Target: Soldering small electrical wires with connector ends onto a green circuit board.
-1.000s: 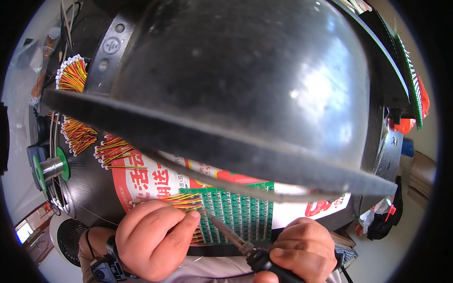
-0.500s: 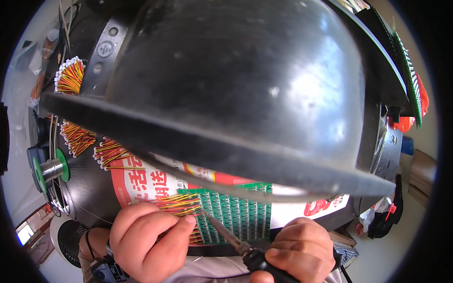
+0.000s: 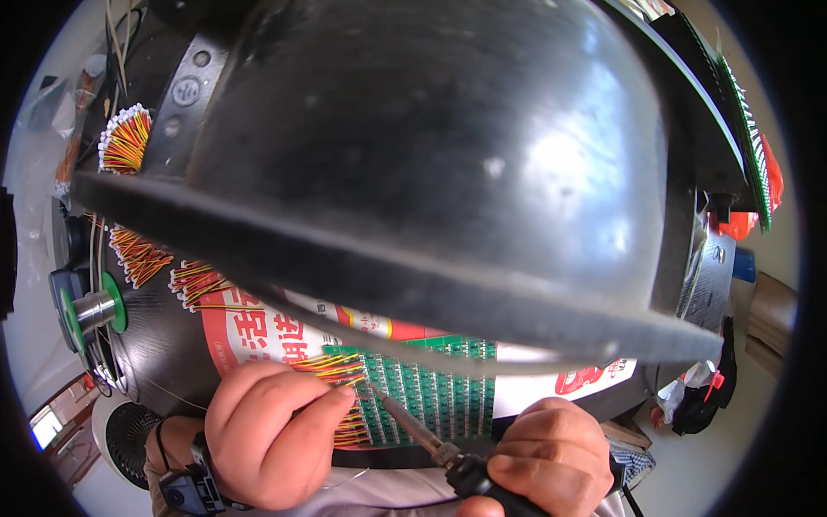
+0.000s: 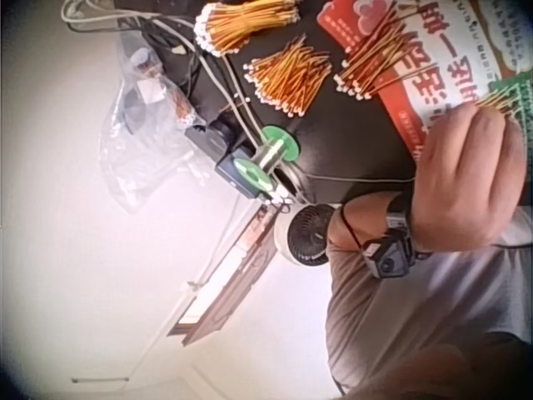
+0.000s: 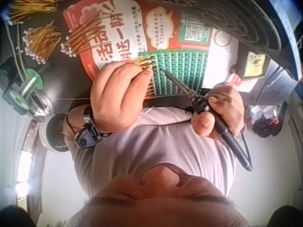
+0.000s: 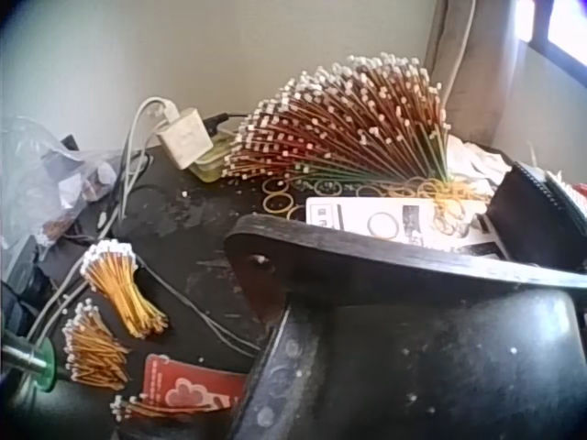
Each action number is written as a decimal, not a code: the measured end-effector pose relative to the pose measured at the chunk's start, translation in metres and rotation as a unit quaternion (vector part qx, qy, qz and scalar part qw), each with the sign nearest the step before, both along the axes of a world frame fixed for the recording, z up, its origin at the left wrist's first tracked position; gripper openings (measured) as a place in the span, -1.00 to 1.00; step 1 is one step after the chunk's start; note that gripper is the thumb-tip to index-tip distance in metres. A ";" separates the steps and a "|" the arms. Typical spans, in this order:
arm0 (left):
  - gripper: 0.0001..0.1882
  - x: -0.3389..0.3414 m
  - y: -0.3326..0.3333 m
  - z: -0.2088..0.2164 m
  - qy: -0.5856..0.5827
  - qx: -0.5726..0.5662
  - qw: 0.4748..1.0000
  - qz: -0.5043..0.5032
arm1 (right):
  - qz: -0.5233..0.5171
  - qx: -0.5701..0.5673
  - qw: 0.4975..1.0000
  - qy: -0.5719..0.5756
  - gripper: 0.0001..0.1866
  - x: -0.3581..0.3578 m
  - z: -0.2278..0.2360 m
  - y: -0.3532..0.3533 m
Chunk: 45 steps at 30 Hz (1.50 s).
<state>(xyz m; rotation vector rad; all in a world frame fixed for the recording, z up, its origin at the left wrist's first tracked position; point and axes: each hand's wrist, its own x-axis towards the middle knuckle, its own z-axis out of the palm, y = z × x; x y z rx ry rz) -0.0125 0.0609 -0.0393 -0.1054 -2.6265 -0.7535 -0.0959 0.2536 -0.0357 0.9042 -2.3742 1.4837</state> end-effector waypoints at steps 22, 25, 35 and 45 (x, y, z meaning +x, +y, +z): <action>-0.88 0.001 -0.022 -0.026 0.105 -0.044 0.992 -0.060 | 0.063 -0.044 0.997 -0.007 -0.62 -0.003 -0.003 -0.003; -0.88 0.001 -0.021 -0.025 0.100 -0.039 0.992 -0.060 | 0.117 -0.132 0.984 -0.030 -0.67 -0.005 -0.009 -0.010; -0.88 0.001 -0.023 -0.030 0.111 -0.055 0.990 -0.065 | 0.121 -0.124 0.984 -0.033 -0.68 -0.004 -0.007 -0.009; -0.87 0.000 -0.026 -0.028 0.106 -0.063 0.989 -0.081 | 0.102 -0.137 0.985 -0.026 -0.65 -0.002 -0.010 -0.009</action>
